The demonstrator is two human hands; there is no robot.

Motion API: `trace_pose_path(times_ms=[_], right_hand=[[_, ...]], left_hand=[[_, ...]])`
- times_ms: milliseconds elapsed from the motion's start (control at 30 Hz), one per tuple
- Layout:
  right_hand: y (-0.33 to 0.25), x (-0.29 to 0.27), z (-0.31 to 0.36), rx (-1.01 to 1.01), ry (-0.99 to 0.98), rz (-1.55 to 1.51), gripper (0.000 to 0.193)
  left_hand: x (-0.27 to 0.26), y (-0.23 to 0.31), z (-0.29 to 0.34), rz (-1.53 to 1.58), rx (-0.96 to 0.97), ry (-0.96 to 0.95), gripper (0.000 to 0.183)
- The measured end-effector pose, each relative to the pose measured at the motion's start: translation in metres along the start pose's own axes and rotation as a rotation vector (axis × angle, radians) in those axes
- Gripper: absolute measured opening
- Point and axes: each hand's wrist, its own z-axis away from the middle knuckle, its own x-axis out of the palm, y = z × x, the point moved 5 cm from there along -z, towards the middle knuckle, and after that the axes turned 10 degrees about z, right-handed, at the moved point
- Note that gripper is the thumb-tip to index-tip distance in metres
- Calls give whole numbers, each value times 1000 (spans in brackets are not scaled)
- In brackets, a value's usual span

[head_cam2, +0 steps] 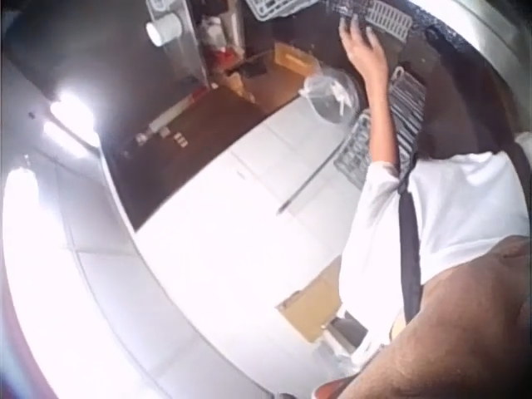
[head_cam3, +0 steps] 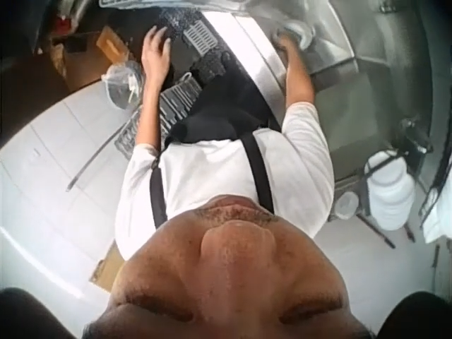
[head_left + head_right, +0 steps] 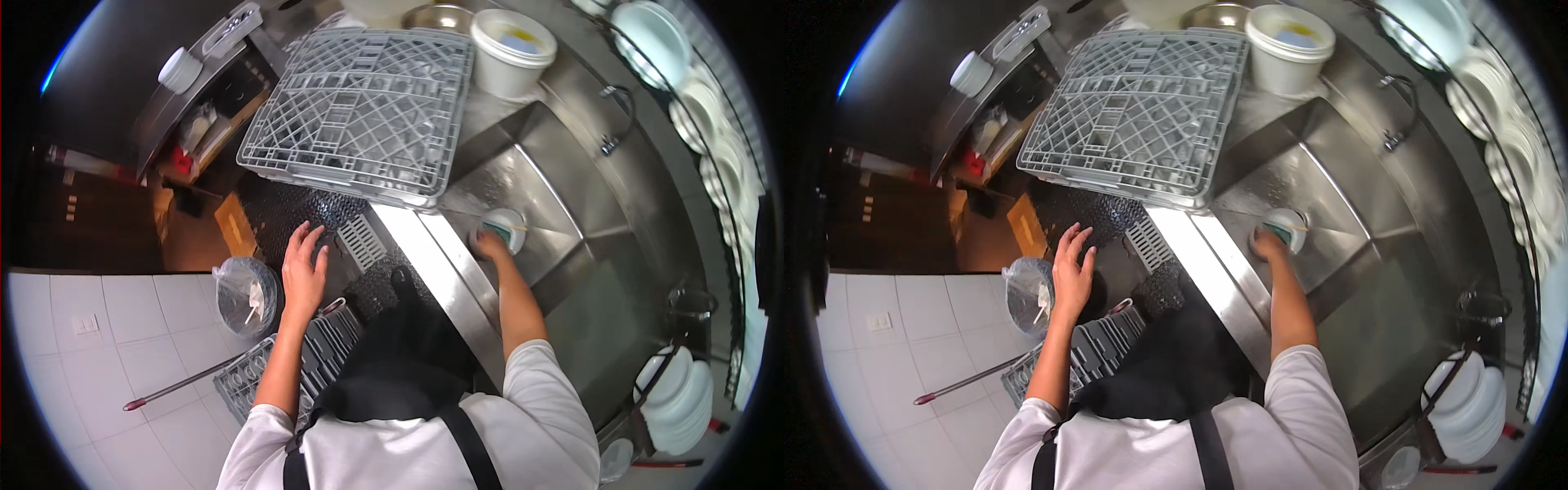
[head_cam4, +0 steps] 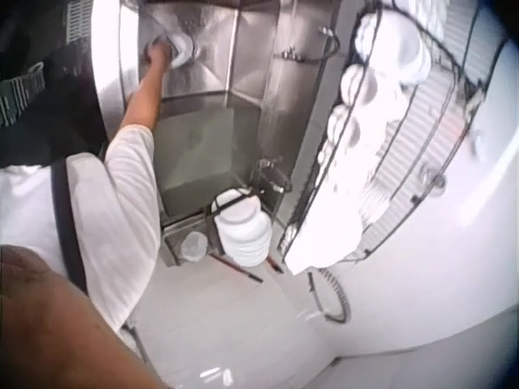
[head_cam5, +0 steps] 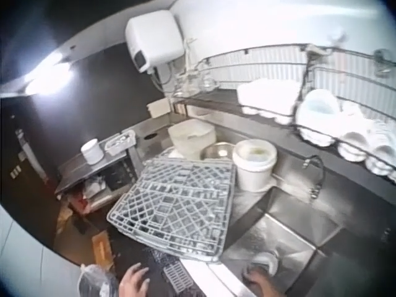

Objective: The recorder is scrubbing a plastic dish rack with a cloth and cleaning a plastic container in a commercial kitchen sink.

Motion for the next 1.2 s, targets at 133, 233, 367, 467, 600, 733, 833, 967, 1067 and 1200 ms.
trace_pose_path(times_ms=[133,233,367,467,600,733,833,967,1067,1200], right_hand=[[61,48,-58,108,-122,11,60],[38,2,-18,220,-72,97,55],[14,-88,66,226,83,-252,43],[9,-146,107,147,427,-821,32],[-83,-251,179,-46,660,-1287,30],[-171,-306,191,-309,721,-990,30],[-220,-299,148,-403,748,-707,19],[-281,-268,127,-757,807,106,27],[-308,-270,132,-845,741,306,25],[-314,-285,118,-943,457,379,24]], left_hand=[[-18,-27,-20,93,-20,49,37],[-29,-31,-44,-20,129,128,35],[-17,-4,-81,85,342,118,35],[4,11,-101,150,470,107,38],[31,13,-113,165,507,145,40],[44,9,-108,180,472,183,40],[45,10,-105,140,505,207,39],[48,12,-105,109,531,225,39],[46,8,-104,84,516,243,38],[50,3,-109,58,517,200,41]])
